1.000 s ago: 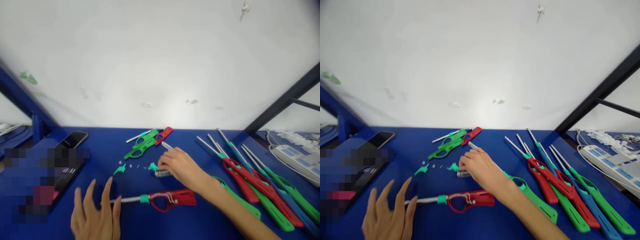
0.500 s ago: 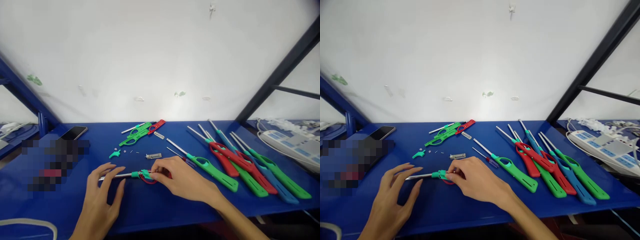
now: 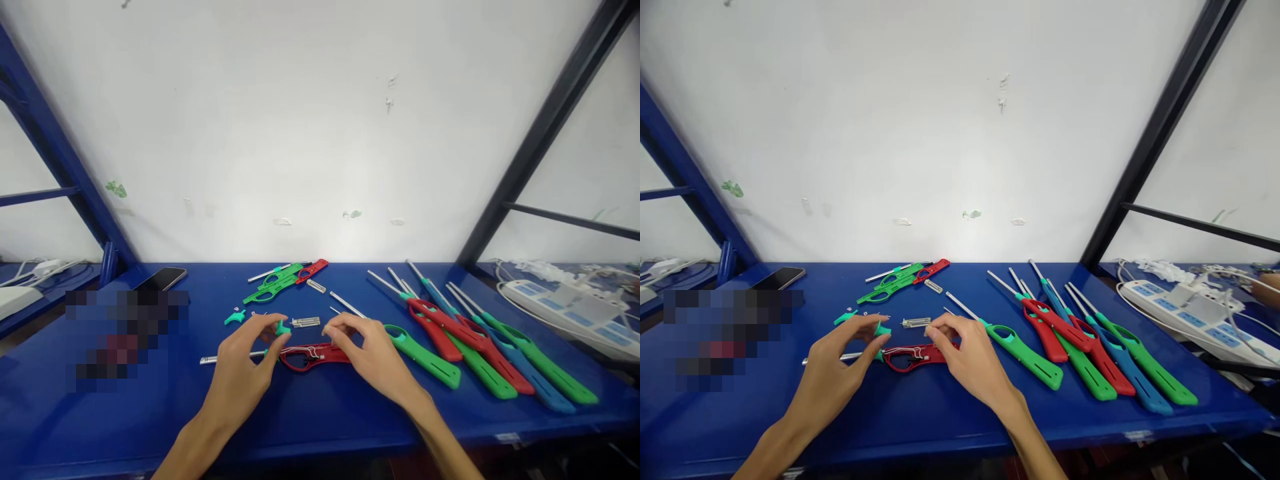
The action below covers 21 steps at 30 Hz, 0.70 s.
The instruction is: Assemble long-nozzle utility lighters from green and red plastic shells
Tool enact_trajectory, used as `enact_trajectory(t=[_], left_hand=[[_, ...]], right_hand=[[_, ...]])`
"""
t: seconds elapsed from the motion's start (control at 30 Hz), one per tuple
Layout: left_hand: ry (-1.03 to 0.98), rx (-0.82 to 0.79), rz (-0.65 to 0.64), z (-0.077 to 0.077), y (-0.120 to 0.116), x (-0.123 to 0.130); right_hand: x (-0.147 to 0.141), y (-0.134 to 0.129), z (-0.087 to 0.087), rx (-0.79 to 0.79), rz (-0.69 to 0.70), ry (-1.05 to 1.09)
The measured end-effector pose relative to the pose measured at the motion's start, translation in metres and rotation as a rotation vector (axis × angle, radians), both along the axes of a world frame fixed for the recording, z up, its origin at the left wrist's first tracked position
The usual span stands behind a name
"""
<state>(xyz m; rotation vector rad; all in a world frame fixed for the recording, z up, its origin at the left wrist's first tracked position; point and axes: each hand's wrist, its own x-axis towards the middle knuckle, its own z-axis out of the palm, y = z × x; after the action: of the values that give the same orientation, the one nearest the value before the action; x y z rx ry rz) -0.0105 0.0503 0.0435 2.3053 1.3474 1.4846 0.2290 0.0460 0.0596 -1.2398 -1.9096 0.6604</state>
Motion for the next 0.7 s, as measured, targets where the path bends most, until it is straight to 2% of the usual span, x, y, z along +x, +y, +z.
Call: enact_trajectory(t=[0.1,0.2,0.43,0.7], left_hand=[[-0.041,-0.127,0.008,0.0,-0.001,0.002],[-0.055,-0.209,-0.022,0.0,-0.002,0.005],[-0.033,-0.228,-0.066,0.001,0.0,0.004],[-0.069,-0.237,-0.088,-0.007,0.009,0.003]], right_hand=[[-0.001,-0.002,-0.017,0.021,-0.014,-0.041],[-0.007,-0.004,-0.026,0.043,0.018,-0.094],[-0.014,-0.005,-0.029,0.046,0.002,-0.167],[-0.015,-0.002,-0.032,0.023,-0.04,-0.153]])
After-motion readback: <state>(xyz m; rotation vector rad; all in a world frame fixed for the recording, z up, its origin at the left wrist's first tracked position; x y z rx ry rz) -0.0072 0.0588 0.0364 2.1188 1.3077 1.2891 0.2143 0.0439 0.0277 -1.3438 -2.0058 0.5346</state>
